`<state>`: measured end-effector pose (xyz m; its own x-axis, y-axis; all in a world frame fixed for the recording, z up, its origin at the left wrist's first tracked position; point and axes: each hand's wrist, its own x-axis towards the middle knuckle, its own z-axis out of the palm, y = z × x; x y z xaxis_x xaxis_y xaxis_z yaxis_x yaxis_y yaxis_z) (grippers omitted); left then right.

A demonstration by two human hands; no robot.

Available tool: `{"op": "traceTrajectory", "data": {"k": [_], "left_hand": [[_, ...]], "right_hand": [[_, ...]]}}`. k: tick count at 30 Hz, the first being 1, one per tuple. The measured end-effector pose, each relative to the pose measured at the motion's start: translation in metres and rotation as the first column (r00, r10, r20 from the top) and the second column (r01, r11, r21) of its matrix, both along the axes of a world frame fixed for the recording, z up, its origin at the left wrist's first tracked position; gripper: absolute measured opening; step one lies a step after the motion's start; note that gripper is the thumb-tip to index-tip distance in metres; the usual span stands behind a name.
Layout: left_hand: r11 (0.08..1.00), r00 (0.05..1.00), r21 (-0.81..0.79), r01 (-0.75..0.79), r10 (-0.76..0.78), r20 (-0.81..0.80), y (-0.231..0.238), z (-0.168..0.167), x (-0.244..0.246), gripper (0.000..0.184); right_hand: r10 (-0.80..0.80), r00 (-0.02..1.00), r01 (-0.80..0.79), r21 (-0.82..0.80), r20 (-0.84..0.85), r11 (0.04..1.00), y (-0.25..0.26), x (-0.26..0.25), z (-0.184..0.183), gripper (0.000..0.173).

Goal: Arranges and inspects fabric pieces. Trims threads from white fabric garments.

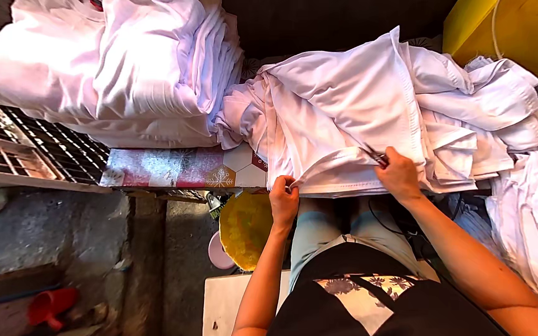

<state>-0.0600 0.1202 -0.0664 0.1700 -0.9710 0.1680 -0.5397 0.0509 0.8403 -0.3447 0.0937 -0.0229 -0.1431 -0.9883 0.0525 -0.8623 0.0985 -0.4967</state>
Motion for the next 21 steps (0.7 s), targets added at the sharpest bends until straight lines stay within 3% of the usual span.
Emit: {"op": "traceTrajectory", "data": {"k": [2, 4, 7, 8, 10, 12, 15, 18, 21], "left_hand": [[0.992, 1.000, -0.125, -0.005, 0.008, 0.016, -0.002, 0.004, 0.010, 0.013], [0.985, 0.999, -0.167, 0.052, -0.050, 0.014, 0.000, 0.002, 0.017, 0.014], [0.965, 0.960, 0.063, 0.255, -0.245, -0.133, -0.006, 0.007, 0.029, 0.012], [0.951, 0.946, 0.139, 0.277, -0.245, -0.212, -0.009, 0.009, 0.031, 0.005], [0.955, 0.940, 0.183, 0.232, -0.172, -0.294, -0.019, 0.007, 0.030, 0.011], [0.980, 0.985, 0.161, 0.117, -0.093, -0.147, -0.029, 0.000, 0.023, 0.016], [0.994, 0.985, 0.002, 0.112, -0.111, 0.135, -0.038, -0.007, 0.012, 0.018], [0.939, 0.945, -0.228, 0.257, -0.195, 0.264, -0.040, -0.013, 0.013, 0.009], [0.871, 0.896, -0.270, 0.411, -0.330, 0.297, -0.038, -0.017, 0.015, 0.011]], "right_hand": [[-0.037, 0.998, 0.030, -0.147, -0.044, 0.989, -0.002, -0.022, 0.009, 0.021], [-0.067, 0.998, 0.066, -0.109, -0.005, 0.992, -0.003, -0.042, 0.016, 0.017], [0.008, 0.926, -0.079, 0.173, 0.376, 0.982, -0.014, -0.068, 0.019, 0.019], [0.017, 0.865, -0.141, 0.210, 0.502, 0.968, -0.017, -0.072, 0.019, 0.014], [-0.069, 0.801, -0.097, 0.244, 0.594, 0.965, -0.028, -0.069, 0.023, 0.004], [-0.164, 0.904, 0.056, 0.271, 0.396, 0.961, -0.042, -0.058, 0.026, 0.026], [-0.136, 0.981, 0.084, 0.329, 0.139, 0.941, -0.056, -0.045, 0.023, 0.043], [-0.132, 0.986, 0.087, 0.355, 0.106, 0.931, -0.059, -0.044, 0.021, 0.044], [-0.141, 0.984, 0.095, 0.352, 0.107, 0.931, -0.058, -0.044, 0.019, 0.043]]}}
